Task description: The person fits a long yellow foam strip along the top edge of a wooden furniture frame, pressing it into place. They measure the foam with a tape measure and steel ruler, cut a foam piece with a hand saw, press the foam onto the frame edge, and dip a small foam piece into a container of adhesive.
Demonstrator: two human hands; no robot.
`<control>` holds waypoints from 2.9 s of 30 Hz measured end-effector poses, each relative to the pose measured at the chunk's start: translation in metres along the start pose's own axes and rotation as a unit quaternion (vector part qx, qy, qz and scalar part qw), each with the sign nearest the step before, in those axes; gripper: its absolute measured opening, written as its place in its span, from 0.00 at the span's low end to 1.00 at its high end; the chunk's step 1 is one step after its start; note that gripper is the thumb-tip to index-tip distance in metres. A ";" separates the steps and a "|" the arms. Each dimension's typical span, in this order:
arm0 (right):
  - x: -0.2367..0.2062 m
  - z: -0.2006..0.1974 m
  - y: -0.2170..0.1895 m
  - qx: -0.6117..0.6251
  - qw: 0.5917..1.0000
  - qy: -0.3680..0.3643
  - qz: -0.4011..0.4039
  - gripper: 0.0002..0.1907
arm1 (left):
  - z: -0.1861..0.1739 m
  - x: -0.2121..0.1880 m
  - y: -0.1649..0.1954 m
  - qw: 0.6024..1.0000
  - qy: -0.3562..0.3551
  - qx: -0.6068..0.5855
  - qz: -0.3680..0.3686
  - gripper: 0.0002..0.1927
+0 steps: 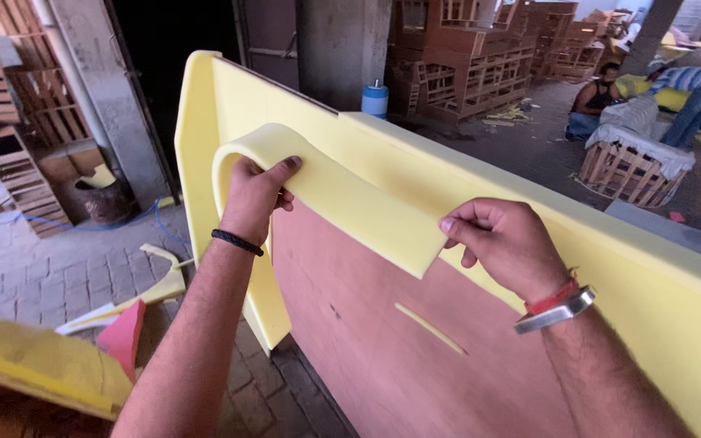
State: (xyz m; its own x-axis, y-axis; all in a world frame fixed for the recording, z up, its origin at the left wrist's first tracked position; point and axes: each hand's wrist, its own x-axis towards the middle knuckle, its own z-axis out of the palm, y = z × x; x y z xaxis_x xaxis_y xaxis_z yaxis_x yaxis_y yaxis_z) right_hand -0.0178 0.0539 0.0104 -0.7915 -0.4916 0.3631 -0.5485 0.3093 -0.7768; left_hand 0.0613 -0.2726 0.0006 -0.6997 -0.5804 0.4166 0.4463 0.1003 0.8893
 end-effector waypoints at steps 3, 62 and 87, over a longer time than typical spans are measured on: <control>0.096 0.044 -0.027 -0.013 1.000 0.007 0.023 0.07 | -0.029 0.104 -0.018 1.000 -0.004 -0.004 0.015 0.12; 0.414 0.204 -0.031 -0.495 0.803 0.069 0.325 0.13 | -0.091 0.525 -0.146 0.880 -0.360 0.248 0.184 0.16; 0.380 0.302 -0.043 -0.630 0.761 0.130 0.078 0.42 | -0.083 0.527 -0.157 0.864 -0.365 0.271 0.216 0.21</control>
State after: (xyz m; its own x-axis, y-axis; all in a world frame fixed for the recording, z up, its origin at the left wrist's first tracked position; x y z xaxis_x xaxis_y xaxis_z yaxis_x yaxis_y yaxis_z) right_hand -0.2137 -0.3919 0.0259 -0.8103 -0.2409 0.5342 -0.1349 0.9638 0.2300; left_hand -0.3311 -0.6606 0.0649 -0.7869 0.2507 0.5639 0.5656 0.6585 0.4964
